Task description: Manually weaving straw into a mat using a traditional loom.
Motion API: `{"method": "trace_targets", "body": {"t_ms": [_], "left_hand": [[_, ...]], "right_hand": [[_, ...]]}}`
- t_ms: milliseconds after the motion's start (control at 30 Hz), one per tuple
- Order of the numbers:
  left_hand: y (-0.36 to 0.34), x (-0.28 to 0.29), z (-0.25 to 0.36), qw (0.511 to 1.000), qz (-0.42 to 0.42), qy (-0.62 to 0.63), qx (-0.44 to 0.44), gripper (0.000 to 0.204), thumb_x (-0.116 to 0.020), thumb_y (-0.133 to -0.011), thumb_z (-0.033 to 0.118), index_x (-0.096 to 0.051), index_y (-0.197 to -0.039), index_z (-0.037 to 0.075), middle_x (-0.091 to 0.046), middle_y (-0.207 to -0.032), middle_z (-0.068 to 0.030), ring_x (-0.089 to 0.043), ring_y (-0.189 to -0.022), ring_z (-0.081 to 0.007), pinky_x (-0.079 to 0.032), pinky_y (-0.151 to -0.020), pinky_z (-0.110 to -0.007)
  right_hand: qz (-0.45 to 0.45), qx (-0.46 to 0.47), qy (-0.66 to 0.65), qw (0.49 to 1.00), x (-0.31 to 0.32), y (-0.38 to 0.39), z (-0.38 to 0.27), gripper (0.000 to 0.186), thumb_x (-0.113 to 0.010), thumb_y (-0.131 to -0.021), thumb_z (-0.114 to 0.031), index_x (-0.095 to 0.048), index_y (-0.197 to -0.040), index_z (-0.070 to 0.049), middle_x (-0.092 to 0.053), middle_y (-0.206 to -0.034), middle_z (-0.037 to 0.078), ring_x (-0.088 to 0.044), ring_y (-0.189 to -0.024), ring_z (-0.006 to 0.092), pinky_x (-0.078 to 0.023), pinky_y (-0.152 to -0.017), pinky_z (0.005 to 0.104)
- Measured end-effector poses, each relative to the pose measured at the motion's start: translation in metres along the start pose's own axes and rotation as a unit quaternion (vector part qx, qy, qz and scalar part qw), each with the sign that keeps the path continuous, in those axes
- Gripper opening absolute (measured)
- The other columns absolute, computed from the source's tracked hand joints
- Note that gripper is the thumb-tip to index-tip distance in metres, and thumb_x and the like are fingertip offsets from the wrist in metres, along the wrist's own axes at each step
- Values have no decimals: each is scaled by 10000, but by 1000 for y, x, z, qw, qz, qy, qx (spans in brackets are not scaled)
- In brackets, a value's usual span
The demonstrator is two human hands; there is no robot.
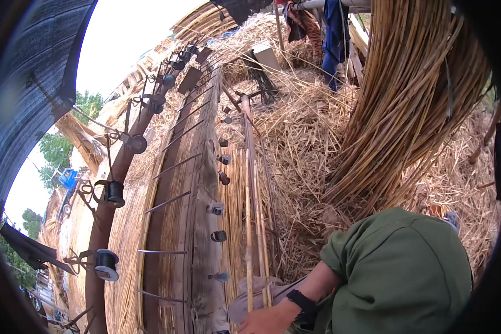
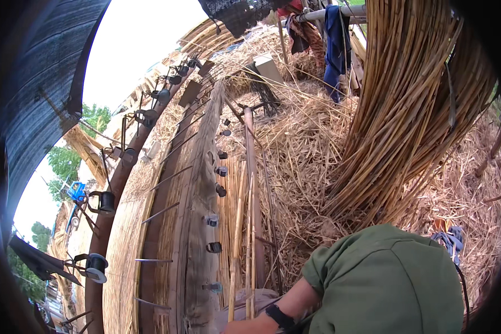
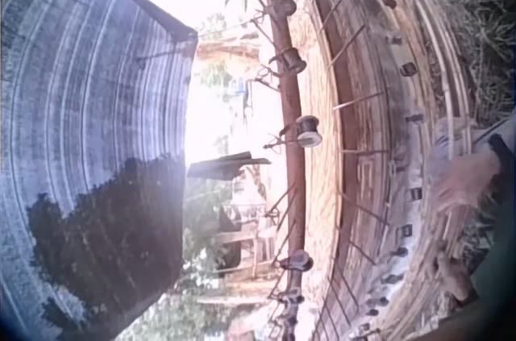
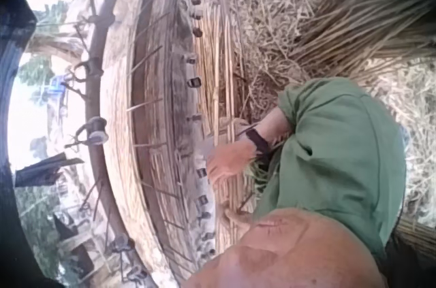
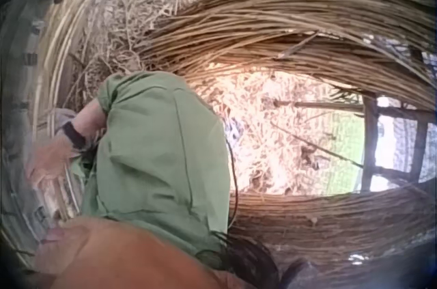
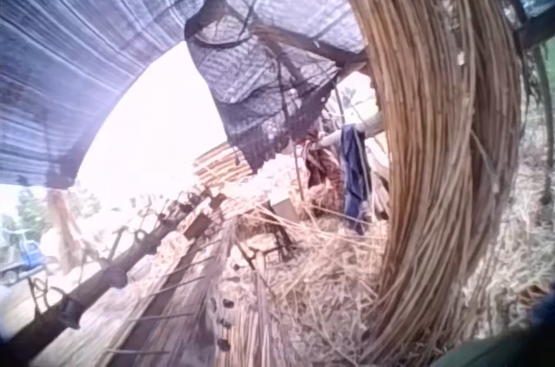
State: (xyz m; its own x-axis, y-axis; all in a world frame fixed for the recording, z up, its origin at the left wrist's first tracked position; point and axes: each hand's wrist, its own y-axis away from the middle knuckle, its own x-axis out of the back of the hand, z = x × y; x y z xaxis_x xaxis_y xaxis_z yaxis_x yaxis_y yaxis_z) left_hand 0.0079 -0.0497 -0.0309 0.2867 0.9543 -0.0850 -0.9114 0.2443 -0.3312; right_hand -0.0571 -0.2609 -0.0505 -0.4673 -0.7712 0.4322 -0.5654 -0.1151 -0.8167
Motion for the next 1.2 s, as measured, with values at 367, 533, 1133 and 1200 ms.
{"method": "trace_targets", "body": {"t_ms": [367,533,1133,1200], "left_hand": [[6,23,-3,999,-2,30,-27,369,-509,-942,170,-488,-1264,-11,-534,-1209,-208,-556,-883,-283,-449,-786,-343],[8,47,7,998,-3,29,-50,341,-510,-936,136,-492,-1239,-19,-536,-1205,-209,-550,-868,-286,-449,-770,-351],[-13,-32,47,974,79,64,204,231,-519,-885,-65,-531,-1116,-65,-546,-1241,-234,-599,-946,-276,-501,-662,-337],[-2,-15,35,992,56,109,29,213,-536,-917,91,-535,-1107,-5,-554,-1171,-211,-586,-728,-197,-520,-704,-322]], "right_hand": [[-47,2,148,988,111,10,63,199,-633,-839,-272,-597,-903,-87,-554,-863,46,-553,-870,242,-458,-763,373],[13,31,362,932,194,-25,86,214,-669,-790,-302,-606,-893,-124,-555,-857,0,-524,-940,198,-423,-836,377],[-53,92,238,965,86,-95,92,184,-656,-801,-271,-547,-814,-124,-522,-777,6,-553,-821,195,-427,-728,342],[-110,69,240,962,91,-103,96,201,-685,-743,-219,-592,-891,-121,-527,-765,12,-565,-821,200,-445,-740,331]]}}
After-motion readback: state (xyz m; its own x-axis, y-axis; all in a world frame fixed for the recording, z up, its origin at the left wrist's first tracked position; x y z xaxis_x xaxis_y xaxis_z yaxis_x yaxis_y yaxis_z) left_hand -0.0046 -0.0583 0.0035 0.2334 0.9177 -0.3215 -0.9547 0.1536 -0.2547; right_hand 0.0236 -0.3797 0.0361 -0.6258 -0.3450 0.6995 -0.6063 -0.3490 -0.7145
